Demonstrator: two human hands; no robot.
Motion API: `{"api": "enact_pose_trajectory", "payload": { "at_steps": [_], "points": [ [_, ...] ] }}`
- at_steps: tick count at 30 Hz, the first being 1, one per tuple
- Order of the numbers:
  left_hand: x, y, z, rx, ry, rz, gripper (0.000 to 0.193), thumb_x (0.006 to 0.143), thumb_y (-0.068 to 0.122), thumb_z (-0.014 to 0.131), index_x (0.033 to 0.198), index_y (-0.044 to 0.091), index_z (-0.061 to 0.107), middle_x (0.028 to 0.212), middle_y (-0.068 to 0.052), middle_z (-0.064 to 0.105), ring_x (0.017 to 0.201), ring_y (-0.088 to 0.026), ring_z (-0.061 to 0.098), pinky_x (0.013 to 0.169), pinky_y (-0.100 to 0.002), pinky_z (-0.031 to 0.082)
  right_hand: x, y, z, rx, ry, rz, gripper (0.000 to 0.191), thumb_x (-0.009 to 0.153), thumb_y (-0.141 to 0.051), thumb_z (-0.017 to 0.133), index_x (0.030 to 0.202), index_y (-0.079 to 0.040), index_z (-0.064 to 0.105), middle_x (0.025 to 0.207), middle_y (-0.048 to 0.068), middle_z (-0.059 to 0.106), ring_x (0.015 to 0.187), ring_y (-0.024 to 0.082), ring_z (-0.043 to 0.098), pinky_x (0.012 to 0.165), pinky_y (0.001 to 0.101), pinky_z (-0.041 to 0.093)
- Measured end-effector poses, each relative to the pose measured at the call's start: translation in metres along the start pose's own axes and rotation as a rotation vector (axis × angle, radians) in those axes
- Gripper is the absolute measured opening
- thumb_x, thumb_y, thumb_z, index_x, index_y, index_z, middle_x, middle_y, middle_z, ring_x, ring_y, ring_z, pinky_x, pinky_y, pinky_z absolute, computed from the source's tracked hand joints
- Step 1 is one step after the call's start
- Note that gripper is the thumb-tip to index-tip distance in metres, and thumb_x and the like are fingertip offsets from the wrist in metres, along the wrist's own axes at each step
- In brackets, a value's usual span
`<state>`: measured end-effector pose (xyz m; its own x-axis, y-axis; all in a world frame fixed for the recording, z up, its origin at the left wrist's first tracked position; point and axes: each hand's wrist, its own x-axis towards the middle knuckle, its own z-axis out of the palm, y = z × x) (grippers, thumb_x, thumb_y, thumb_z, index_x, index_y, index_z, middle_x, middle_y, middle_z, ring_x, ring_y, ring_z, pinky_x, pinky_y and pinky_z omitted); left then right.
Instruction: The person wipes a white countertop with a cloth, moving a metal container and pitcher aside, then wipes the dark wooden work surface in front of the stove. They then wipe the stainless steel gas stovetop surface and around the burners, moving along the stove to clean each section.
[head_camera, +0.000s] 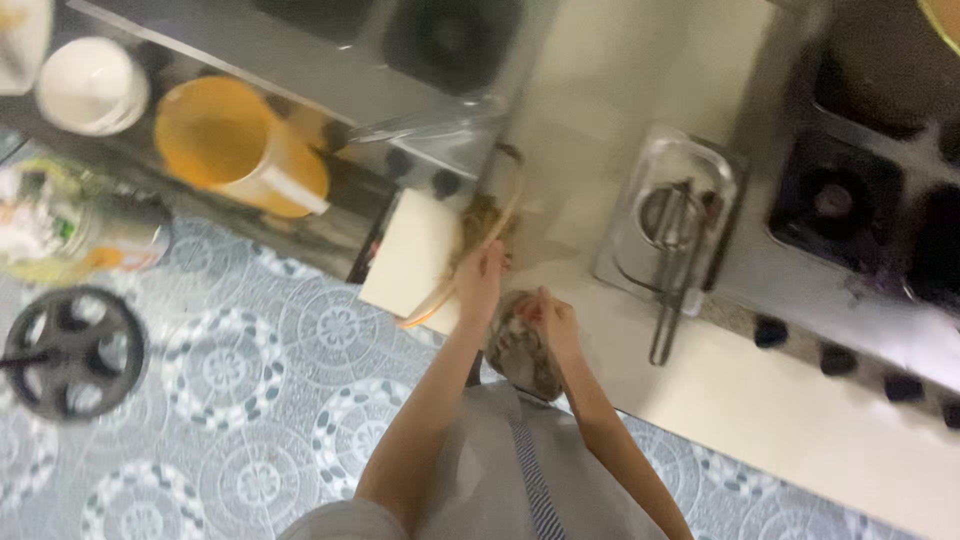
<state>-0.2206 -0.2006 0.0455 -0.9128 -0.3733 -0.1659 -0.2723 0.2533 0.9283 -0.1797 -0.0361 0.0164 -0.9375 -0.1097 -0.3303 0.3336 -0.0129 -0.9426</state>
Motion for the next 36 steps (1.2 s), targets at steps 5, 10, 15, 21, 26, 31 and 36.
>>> {"api": "enact_pose_trajectory", "payload": {
  "at_steps": [5,10,15,21,26,31,36],
  "points": [
    [0.003,-0.030,-0.083,-0.481,0.372,-0.043,0.029,0.101,0.028,0.061,0.105,-0.001,0.062,0.092,-0.013,0.068,0.077,-0.017,0.067,0.066,-0.033,0.056,0.039,-0.025,0.106,0.019,-0.305,-0.202,0.033,0.104,-0.014,0.049,0.135,-0.007,0.057,0.121,0.008,0.065,0.101,0.013,0.065,0.088,0.0274,0.055],
    [0.011,-0.049,-0.166,-0.421,0.541,-0.139,0.049,0.108,0.041,0.050,0.101,-0.003,0.071,0.092,-0.014,0.076,0.080,-0.018,0.072,0.072,-0.032,0.058,0.082,-0.079,0.248,-0.205,-0.326,-0.522,0.046,0.102,-0.015,0.064,0.145,-0.003,0.054,0.138,0.015,0.063,0.103,0.017,0.071,0.090,0.0320,0.056],
    [0.027,-0.054,-0.210,-0.659,0.530,-0.117,0.057,0.108,0.049,0.040,0.105,0.000,0.070,0.096,-0.012,0.075,0.085,-0.018,0.073,0.078,-0.033,0.060,0.113,-0.134,0.350,-0.276,-0.290,-0.451,0.071,0.089,-0.030,0.076,0.145,-0.001,0.045,0.130,0.023,0.062,0.081,0.020,0.074,0.077,0.0334,0.057],
    [0.045,-0.051,-0.233,-0.792,0.500,-0.114,0.049,0.110,0.045,0.040,0.116,0.002,0.063,0.095,-0.010,0.071,0.082,-0.018,0.067,0.074,-0.034,0.052,0.126,-0.134,0.367,-0.400,-0.381,-0.054,0.076,0.097,-0.053,0.064,0.149,-0.001,0.046,0.117,0.020,0.074,0.089,0.017,0.076,0.081,0.0300,0.060],
    [0.024,-0.009,-0.224,-0.791,0.414,0.004,0.043,0.112,0.038,0.038,0.119,0.002,0.060,0.104,-0.011,0.069,0.093,-0.018,0.067,0.085,-0.035,0.055,0.098,-0.130,0.322,-0.370,-0.404,-0.273,0.067,0.101,-0.052,0.063,0.141,0.001,0.057,0.124,0.019,0.071,0.104,0.022,0.072,0.085,0.0299,0.056],
    [-0.017,0.050,-0.173,-0.561,0.318,0.041,0.046,0.111,0.034,0.036,0.126,0.001,0.065,0.115,-0.012,0.069,0.105,-0.021,0.064,0.093,-0.036,0.052,0.062,-0.183,0.232,-0.085,-0.416,-0.065,0.049,0.101,-0.045,0.055,0.131,-0.006,0.063,0.112,0.012,0.075,0.094,0.018,0.075,0.080,0.0288,0.062],
    [-0.019,0.098,-0.106,-0.353,-0.027,0.145,0.047,0.113,0.035,0.036,0.139,0.000,0.052,0.132,-0.012,0.061,0.124,-0.025,0.056,0.107,-0.040,0.041,0.049,-0.233,0.116,0.155,-0.237,-0.193,0.039,0.105,-0.033,0.057,0.132,-0.005,0.060,0.119,0.010,0.072,0.100,0.017,0.074,0.086,0.0318,0.060]
  ]
}}
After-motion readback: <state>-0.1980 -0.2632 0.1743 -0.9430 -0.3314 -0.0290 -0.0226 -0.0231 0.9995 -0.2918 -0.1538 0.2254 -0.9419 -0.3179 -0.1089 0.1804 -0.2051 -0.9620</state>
